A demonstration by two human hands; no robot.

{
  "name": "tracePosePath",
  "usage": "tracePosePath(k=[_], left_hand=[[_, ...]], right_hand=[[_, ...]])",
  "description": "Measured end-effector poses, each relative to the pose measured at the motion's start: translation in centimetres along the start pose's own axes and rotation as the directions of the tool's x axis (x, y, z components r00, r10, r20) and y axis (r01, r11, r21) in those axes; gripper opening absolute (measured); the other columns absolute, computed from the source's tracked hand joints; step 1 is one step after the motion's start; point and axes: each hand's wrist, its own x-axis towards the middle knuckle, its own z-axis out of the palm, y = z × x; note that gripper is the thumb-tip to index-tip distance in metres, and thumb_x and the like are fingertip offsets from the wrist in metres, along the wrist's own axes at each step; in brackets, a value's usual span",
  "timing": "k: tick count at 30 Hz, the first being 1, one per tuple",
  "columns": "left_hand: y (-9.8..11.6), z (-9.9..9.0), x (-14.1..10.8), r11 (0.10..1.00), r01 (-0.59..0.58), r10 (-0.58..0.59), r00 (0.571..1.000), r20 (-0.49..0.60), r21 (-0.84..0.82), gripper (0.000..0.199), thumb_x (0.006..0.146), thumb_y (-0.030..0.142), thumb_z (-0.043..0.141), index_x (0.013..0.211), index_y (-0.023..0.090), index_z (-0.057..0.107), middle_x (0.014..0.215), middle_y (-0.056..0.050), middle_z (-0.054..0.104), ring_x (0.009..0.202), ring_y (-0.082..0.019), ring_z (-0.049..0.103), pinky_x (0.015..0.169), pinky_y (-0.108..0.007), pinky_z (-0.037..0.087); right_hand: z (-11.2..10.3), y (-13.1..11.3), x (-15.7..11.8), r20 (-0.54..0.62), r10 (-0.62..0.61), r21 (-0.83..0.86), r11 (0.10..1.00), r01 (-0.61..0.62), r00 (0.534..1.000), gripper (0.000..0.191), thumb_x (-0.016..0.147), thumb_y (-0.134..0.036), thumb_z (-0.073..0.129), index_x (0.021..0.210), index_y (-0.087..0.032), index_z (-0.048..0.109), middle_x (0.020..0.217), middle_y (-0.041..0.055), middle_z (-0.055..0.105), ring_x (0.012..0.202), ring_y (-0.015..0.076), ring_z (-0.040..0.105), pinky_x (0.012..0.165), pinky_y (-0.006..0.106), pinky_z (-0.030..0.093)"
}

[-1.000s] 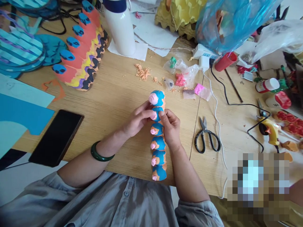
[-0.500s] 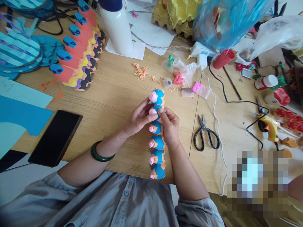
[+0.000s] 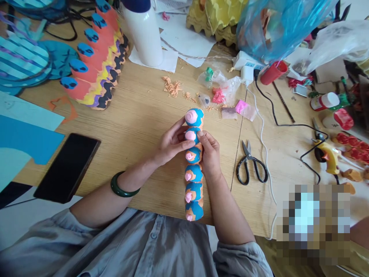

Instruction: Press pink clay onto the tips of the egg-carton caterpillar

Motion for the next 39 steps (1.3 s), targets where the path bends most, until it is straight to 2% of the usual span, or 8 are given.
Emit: tracePosePath(k=[8, 12, 18, 21, 24, 28, 31, 39], left_hand=[[0.2, -0.1, 0.2, 0.998, 0.055, -0.053, 0.998, -0.040, 0.034, 0.097, 0.072, 0.050, 0.094, 0.154, 0.025, 0.050, 0.132, -0.011, 0.073, 0.119, -0.027, 0.072, 0.101, -0.036, 0.060], [0.7, 0.0, 0.3, 0.998, 0.067, -0.067, 0.995, -0.071, -0.005, 0.079, 0.078, 0.055, 0.088, 0.143, 0.021, 0.058, 0.129, -0.011, 0.074, 0.119, -0.025, 0.071, 0.102, -0.037, 0.059], [0.3, 0.0, 0.4, 0.997, 0.053, -0.043, 0.988, -0.148, 0.061, 0.082, 0.076, 0.057, 0.090, 0.142, 0.019, 0.060, 0.119, -0.010, 0.077, 0.110, -0.025, 0.074, 0.098, -0.039, 0.060], [0.7, 0.2, 0.3, 0.998, 0.049, -0.044, 0.993, -0.112, 0.045, 0.078, 0.077, 0.056, 0.088, 0.143, 0.024, 0.060, 0.124, -0.009, 0.076, 0.112, -0.025, 0.073, 0.098, -0.039, 0.061], [1.4, 0.5, 0.1, 0.997, 0.071, -0.071, 0.996, -0.061, -0.001, 0.074, 0.077, 0.057, 0.088, 0.139, 0.026, 0.062, 0.127, -0.008, 0.074, 0.117, -0.027, 0.071, 0.098, -0.039, 0.060], [1.8, 0.5, 0.0, 0.993, 0.098, -0.105, 0.986, -0.129, -0.062, 0.063, 0.083, 0.055, 0.082, 0.132, 0.020, 0.064, 0.124, -0.009, 0.074, 0.120, -0.027, 0.069, 0.104, -0.039, 0.057], [1.8, 0.2, 0.0, 0.989, 0.125, -0.133, 0.986, -0.102, -0.079, 0.059, 0.081, 0.048, 0.086, 0.127, 0.019, 0.065, 0.124, -0.009, 0.075, 0.122, -0.026, 0.069, 0.104, -0.037, 0.056], [1.5, 0.0, 0.3, 0.994, 0.104, -0.108, 0.987, -0.118, -0.045, 0.066, 0.073, 0.051, 0.092, 0.123, 0.017, 0.066, 0.117, -0.009, 0.076, 0.110, -0.024, 0.071, 0.097, -0.035, 0.056]], right_hand=[[0.2, 0.2, 0.2, 0.045, 0.099, 0.134, 0.985, -0.104, 0.994, 0.025, 0.086, -0.051, 0.076, 0.083, -0.027, 0.071, 0.082, -0.0022, 0.074, 0.072, 0.0175, 0.065, 0.073, 0.035, 0.056], [0.3, 0.0, 0.1, 0.021, 0.093, 0.104, 0.990, -0.095, 0.995, 0.026, 0.087, -0.051, 0.075, 0.081, -0.026, 0.070, 0.083, -0.0020, 0.073, 0.074, 0.0163, 0.065, 0.075, 0.033, 0.056], [0.4, -0.7, 0.0, 0.038, 0.165, 0.046, 0.985, -0.166, 0.986, 0.037, 0.088, -0.061, 0.070, 0.078, -0.027, 0.060, 0.068, -0.0024, 0.063, 0.065, 0.0174, 0.061, 0.065, 0.034, 0.055], [0.5, -0.9, 0.1, 0.041, 0.186, 0.081, 0.979, -0.189, 0.982, 0.037, 0.087, -0.061, 0.069, 0.077, -0.027, 0.059, 0.066, -0.0023, 0.061, 0.065, 0.0180, 0.061, 0.064, 0.035, 0.055], [0.5, -0.8, 0.1, 0.031, 0.157, 0.115, 0.980, -0.160, 0.987, 0.031, 0.087, -0.057, 0.071, 0.081, -0.027, 0.064, 0.074, -0.0018, 0.067, 0.070, 0.0178, 0.063, 0.067, 0.034, 0.055], [0.4, 0.0, 0.0, 0.024, 0.065, 0.081, 0.994, -0.067, 0.998, 0.033, 0.084, -0.052, 0.078, 0.074, -0.026, 0.061, 0.070, -0.0040, 0.062, 0.061, 0.0138, 0.055, 0.060, 0.031, 0.048], [0.3, 0.3, 0.0, 0.037, 0.042, 0.031, 0.999, -0.043, 0.998, 0.036, 0.084, -0.053, 0.079, 0.073, -0.025, 0.060, 0.067, -0.0046, 0.060, 0.057, 0.0130, 0.051, 0.057, 0.030, 0.045], [0.4, 0.0, 0.3, 0.037, 0.067, 0.068, 0.995, -0.069, 0.997, 0.031, 0.084, -0.052, 0.078, 0.075, -0.026, 0.065, 0.069, -0.0034, 0.064, 0.060, 0.0143, 0.054, 0.063, 0.033, 0.053]])
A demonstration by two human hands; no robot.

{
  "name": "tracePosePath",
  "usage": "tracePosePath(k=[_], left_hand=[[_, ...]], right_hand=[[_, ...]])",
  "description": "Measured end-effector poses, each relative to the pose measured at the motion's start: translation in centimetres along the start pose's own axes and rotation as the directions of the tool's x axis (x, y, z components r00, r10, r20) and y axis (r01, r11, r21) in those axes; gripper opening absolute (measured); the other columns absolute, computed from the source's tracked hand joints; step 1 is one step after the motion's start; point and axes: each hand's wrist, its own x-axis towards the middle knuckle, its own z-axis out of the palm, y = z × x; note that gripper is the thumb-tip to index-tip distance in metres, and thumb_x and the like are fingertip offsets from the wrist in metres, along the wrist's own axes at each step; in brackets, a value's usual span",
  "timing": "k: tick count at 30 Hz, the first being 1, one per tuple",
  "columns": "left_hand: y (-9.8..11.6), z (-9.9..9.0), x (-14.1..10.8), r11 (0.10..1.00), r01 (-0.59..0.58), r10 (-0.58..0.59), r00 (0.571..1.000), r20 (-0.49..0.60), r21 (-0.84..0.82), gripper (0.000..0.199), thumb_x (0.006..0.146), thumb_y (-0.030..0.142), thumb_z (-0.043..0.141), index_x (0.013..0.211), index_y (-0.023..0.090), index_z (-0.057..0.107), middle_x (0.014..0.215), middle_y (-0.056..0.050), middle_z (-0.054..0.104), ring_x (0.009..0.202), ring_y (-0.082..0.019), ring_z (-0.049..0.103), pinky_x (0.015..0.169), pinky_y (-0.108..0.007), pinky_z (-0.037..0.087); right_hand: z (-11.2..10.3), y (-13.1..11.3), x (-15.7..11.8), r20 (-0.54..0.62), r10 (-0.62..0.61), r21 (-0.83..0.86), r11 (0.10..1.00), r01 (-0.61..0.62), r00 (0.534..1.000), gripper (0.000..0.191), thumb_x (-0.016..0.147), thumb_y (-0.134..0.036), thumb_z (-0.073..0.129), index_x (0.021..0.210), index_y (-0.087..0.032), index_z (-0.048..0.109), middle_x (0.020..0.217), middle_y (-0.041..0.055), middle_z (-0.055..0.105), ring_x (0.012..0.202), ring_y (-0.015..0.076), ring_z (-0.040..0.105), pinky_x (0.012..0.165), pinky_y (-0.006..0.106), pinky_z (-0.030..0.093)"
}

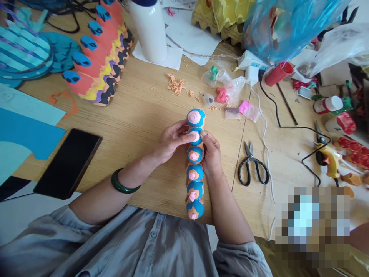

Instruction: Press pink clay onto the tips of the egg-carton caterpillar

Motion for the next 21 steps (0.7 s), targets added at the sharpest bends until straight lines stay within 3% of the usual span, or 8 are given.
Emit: tracePosePath(k=[6, 15, 21], left_hand=[[-0.02, 0.34, -0.01, 1.000, 0.015, -0.016, 0.999, -0.037, -0.024, 0.064, 0.074, 0.062, 0.088, 0.118, 0.018, 0.069, 0.111, -0.007, 0.077, 0.104, -0.022, 0.072, 0.091, -0.034, 0.058], [-0.89, 0.10, 0.17, 0.995, -0.018, 0.032, 0.989, -0.144, 0.098, 0.066, 0.063, 0.054, 0.097, 0.109, 0.018, 0.066, 0.100, -0.004, 0.074, 0.089, -0.017, 0.072, 0.081, -0.030, 0.057], [0.00, 0.22, -0.01, 1.000, -0.010, 0.010, 1.000, -0.007, 0.029, 0.066, 0.072, 0.053, 0.092, 0.121, 0.019, 0.066, 0.117, -0.008, 0.075, 0.107, -0.022, 0.073, 0.094, -0.034, 0.058]], right_hand=[[0.00, -0.19, 0.05, -0.009, 0.078, 0.090, 0.993, -0.077, 0.997, 0.030, 0.081, -0.052, 0.078, 0.081, -0.026, 0.065, 0.072, -0.0038, 0.065, 0.062, 0.0142, 0.057, 0.062, 0.031, 0.052], [0.34, -0.84, -0.24, -0.006, 0.181, 0.030, 0.983, -0.180, 0.984, 0.037, 0.080, -0.059, 0.077, 0.076, -0.027, 0.059, 0.062, -0.0042, 0.057, 0.056, 0.0155, 0.052, 0.055, 0.033, 0.050], [0.20, -0.43, -0.09, 0.020, 0.073, -0.010, 0.997, -0.073, 0.997, 0.036, 0.087, -0.061, 0.071, 0.081, -0.026, 0.062, 0.069, -0.0032, 0.064, 0.062, 0.0165, 0.061, 0.061, 0.034, 0.054]])
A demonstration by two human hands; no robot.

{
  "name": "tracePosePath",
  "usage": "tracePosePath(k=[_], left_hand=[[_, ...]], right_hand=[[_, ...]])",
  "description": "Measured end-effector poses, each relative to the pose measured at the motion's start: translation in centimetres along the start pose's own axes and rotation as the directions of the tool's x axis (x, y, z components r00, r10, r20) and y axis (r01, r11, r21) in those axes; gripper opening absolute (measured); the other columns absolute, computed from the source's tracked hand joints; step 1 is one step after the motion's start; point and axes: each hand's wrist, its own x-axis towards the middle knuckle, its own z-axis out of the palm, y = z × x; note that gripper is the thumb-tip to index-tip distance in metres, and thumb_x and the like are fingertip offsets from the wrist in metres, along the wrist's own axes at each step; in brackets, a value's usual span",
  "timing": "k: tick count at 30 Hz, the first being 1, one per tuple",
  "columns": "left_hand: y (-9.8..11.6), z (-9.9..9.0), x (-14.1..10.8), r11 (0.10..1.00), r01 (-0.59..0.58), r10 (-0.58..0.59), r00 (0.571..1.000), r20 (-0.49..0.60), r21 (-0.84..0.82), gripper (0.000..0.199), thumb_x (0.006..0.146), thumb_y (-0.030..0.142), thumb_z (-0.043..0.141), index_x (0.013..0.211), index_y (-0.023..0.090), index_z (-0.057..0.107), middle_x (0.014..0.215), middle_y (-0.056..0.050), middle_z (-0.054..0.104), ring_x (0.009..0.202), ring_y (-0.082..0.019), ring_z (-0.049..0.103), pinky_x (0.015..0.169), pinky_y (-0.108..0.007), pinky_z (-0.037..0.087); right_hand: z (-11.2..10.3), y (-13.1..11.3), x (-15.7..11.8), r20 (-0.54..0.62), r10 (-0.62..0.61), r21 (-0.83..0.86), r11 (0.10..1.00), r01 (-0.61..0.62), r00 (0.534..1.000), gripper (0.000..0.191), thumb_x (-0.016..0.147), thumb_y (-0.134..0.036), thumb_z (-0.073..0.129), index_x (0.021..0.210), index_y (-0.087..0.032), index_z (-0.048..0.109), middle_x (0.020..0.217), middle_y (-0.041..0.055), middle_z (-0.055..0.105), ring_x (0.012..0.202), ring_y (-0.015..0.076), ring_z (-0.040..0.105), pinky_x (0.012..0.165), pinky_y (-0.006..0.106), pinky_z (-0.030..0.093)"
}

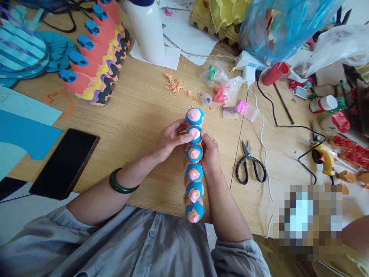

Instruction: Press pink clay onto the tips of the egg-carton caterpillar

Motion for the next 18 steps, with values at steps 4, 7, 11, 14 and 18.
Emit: tracePosePath(k=[4, 7, 11, 14, 18], left_hand=[[-0.3, 0.0, 0.0, 1.000, -0.023, 0.023, 1.000, 0.000, -0.007, 0.070, 0.068, 0.053, 0.095, 0.122, 0.019, 0.065, 0.118, -0.008, 0.075, 0.106, -0.022, 0.073, 0.093, -0.034, 0.059], [-0.8, -0.1, 0.1, 0.999, -0.038, 0.039, 0.999, -0.036, 0.036, 0.069, 0.066, 0.053, 0.096, 0.118, 0.019, 0.065, 0.113, -0.007, 0.076, 0.100, -0.021, 0.074, 0.089, -0.033, 0.060], [-1.0, -0.3, 0.1, 0.996, -0.041, 0.046, 0.997, -0.063, 0.073, 0.072, 0.064, 0.053, 0.098, 0.119, 0.018, 0.067, 0.112, -0.007, 0.076, 0.099, -0.021, 0.075, 0.089, -0.032, 0.061], [-0.9, -0.3, 0.1, 0.998, -0.030, 0.032, 0.999, -0.029, 0.056, 0.075, 0.063, 0.053, 0.098, 0.122, 0.020, 0.066, 0.118, -0.008, 0.076, 0.102, -0.022, 0.074, 0.090, -0.033, 0.062], [-1.0, -0.1, 0.1, 0.998, -0.048, 0.047, 0.998, 0.048, 0.027, 0.079, 0.062, 0.051, 0.099, 0.126, 0.021, 0.063, 0.124, -0.008, 0.073, 0.105, -0.022, 0.074, 0.092, -0.033, 0.061]], right_hand=[[0.0, 0.5, 0.0, -0.055, -0.047, 0.034, 0.998, 0.049, 0.997, 0.031, 0.085, -0.056, 0.075, 0.082, -0.026, 0.067, 0.080, -0.0014, 0.072, 0.070, 0.0168, 0.066, 0.069, 0.033, 0.057], [-0.1, 0.7, -0.1, -0.054, -0.003, 0.063, 0.998, 0.006, 0.999, 0.032, 0.086, -0.055, 0.076, 0.082, -0.025, 0.067, 0.076, -0.0019, 0.071, 0.064, 0.0151, 0.063, 0.064, 0.032, 0.056], [-0.3, 0.3, -0.1, 0.014, 0.041, 0.023, 0.999, -0.041, 0.999, 0.037, 0.089, -0.061, 0.071, 0.082, -0.026, 0.063, 0.068, -0.0029, 0.065, 0.058, 0.0158, 0.061, 0.060, 0.033, 0.055], [-0.2, 0.1, 0.0, 0.021, 0.028, 0.011, 1.000, -0.029, 0.999, 0.037, 0.089, -0.062, 0.070, 0.083, -0.026, 0.064, 0.072, -0.0016, 0.068, 0.064, 0.0184, 0.066, 0.064, 0.036, 0.057], [0.1, 0.3, 0.0, -0.015, -0.004, 0.051, 0.999, 0.005, 1.000, 0.033, 0.085, -0.059, 0.074, 0.087, -0.026, 0.070, 0.083, -0.0002, 0.074, 0.073, 0.0185, 0.068, 0.071, 0.035, 0.058]])
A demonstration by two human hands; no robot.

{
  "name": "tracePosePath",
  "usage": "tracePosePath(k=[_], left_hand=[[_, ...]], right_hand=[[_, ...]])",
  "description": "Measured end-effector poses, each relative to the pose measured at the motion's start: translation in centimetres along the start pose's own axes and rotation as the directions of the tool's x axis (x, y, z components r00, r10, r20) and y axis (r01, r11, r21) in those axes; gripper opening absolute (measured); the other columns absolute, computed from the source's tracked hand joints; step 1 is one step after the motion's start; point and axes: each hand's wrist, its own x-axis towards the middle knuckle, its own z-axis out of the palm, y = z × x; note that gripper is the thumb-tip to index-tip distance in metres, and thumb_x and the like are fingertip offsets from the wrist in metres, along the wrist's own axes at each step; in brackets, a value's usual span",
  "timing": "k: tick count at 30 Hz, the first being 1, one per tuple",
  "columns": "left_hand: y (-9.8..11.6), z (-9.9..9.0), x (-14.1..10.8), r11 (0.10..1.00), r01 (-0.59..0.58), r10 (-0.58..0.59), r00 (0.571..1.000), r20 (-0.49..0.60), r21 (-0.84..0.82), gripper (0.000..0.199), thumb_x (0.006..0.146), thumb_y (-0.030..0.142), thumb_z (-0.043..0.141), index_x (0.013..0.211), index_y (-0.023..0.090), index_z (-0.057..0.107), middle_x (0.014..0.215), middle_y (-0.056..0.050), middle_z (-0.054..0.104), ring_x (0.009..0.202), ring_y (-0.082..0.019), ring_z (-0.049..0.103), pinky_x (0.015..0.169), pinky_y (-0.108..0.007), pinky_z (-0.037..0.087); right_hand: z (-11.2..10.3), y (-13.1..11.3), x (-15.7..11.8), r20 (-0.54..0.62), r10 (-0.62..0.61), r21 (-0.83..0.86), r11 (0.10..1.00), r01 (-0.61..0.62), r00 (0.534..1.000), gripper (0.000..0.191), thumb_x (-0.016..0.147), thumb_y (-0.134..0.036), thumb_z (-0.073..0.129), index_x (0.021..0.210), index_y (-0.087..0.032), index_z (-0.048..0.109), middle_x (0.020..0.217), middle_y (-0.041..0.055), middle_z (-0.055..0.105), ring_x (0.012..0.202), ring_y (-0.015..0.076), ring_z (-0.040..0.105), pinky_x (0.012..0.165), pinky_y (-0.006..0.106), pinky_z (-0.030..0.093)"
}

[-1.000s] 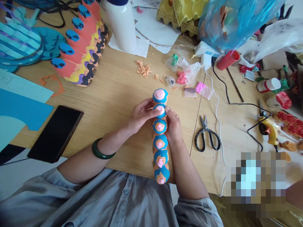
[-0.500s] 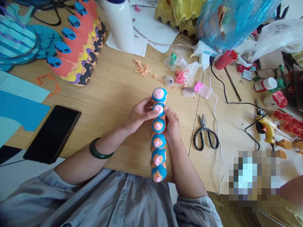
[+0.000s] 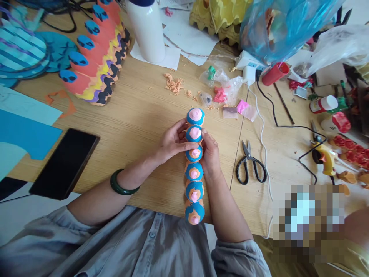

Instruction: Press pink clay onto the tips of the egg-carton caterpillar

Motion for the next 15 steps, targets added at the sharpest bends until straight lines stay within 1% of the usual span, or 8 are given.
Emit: tracePosePath(k=[4, 6, 8, 10, 11, 13, 15], left_hand=[[-0.5, 0.1, 0.0, 0.999, -0.036, 0.037, 0.998, -0.045, 0.026, 0.078, 0.069, 0.054, 0.094, 0.131, 0.021, 0.060, 0.122, -0.009, 0.073, 0.111, -0.024, 0.073, 0.097, -0.034, 0.060], [-0.6, 0.1, 0.0, 0.998, -0.050, 0.053, 0.996, -0.067, 0.045, 0.081, 0.069, 0.053, 0.094, 0.134, 0.020, 0.059, 0.123, -0.010, 0.074, 0.113, -0.025, 0.073, 0.099, -0.035, 0.059], [-0.6, 0.1, 0.0, 0.998, -0.043, 0.047, 0.996, -0.079, 0.050, 0.083, 0.067, 0.052, 0.096, 0.134, 0.019, 0.058, 0.122, -0.011, 0.074, 0.114, -0.026, 0.072, 0.099, -0.036, 0.059], [-0.3, 0.2, 0.0, 0.999, -0.021, 0.023, 0.998, -0.053, 0.030, 0.083, 0.065, 0.051, 0.096, 0.132, 0.020, 0.059, 0.124, -0.010, 0.073, 0.116, -0.027, 0.071, 0.099, -0.037, 0.059], [0.0, 0.2, -0.1, 1.000, -0.007, 0.008, 1.000, -0.028, 0.012, 0.080, 0.066, 0.052, 0.095, 0.131, 0.020, 0.060, 0.125, -0.010, 0.073, 0.118, -0.027, 0.071, 0.100, -0.037, 0.058], [0.5, 0.2, -0.2, 0.999, 0.024, -0.023, 1.000, 0.016, -0.032, 0.071, 0.076, 0.054, 0.088, 0.132, 0.020, 0.061, 0.129, -0.010, 0.073, 0.124, -0.028, 0.068, 0.104, -0.038, 0.056], [0.9, 0.1, -0.2, 0.998, 0.037, -0.036, 0.999, 0.027, -0.057, 0.062, 0.084, 0.054, 0.080, 0.133, 0.019, 0.062, 0.129, -0.011, 0.074, 0.127, -0.028, 0.067, 0.107, -0.038, 0.055]], right_hand=[[0.1, 0.7, -0.1, -0.036, -0.128, -0.039, 0.991, 0.126, 0.991, 0.033, 0.081, -0.055, 0.081, 0.076, -0.025, 0.068, 0.076, -0.0035, 0.071, 0.065, 0.0132, 0.059, 0.063, 0.029, 0.051], [0.1, 0.9, -0.1, -0.028, -0.148, -0.026, 0.989, 0.148, 0.989, 0.033, 0.079, -0.054, 0.084, 0.074, -0.025, 0.068, 0.075, -0.0040, 0.071, 0.064, 0.0120, 0.057, 0.062, 0.027, 0.049], [0.1, 1.0, 0.0, -0.023, -0.140, -0.009, 0.990, 0.140, 0.990, 0.033, 0.079, -0.054, 0.084, 0.074, -0.025, 0.069, 0.076, -0.0037, 0.071, 0.064, 0.0122, 0.057, 0.062, 0.027, 0.049], [0.0, 1.0, 0.1, -0.023, -0.129, -0.016, 0.992, 0.129, 0.991, 0.033, 0.080, -0.055, 0.083, 0.075, -0.025, 0.069, 0.076, -0.0032, 0.070, 0.065, 0.0130, 0.057, 0.062, 0.028, 0.049], [0.0, 0.9, 0.1, -0.026, -0.131, -0.025, 0.991, 0.131, 0.991, 0.033, 0.080, -0.055, 0.082, 0.075, -0.025, 0.069, 0.076, -0.0032, 0.069, 0.064, 0.0132, 0.057, 0.062, 0.028, 0.049], [-0.1, 0.8, 0.1, -0.032, -0.150, -0.036, 0.988, 0.148, 0.988, 0.033, 0.082, -0.053, 0.081, 0.073, -0.025, 0.068, 0.073, -0.0038, 0.066, 0.062, 0.0126, 0.054, 0.060, 0.028, 0.047], [0.0, 0.7, -0.1, -0.036, -0.173, -0.046, 0.984, 0.172, 0.984, 0.032, 0.084, -0.051, 0.081, 0.072, -0.025, 0.067, 0.070, -0.0044, 0.063, 0.061, 0.0116, 0.051, 0.058, 0.027, 0.044]])
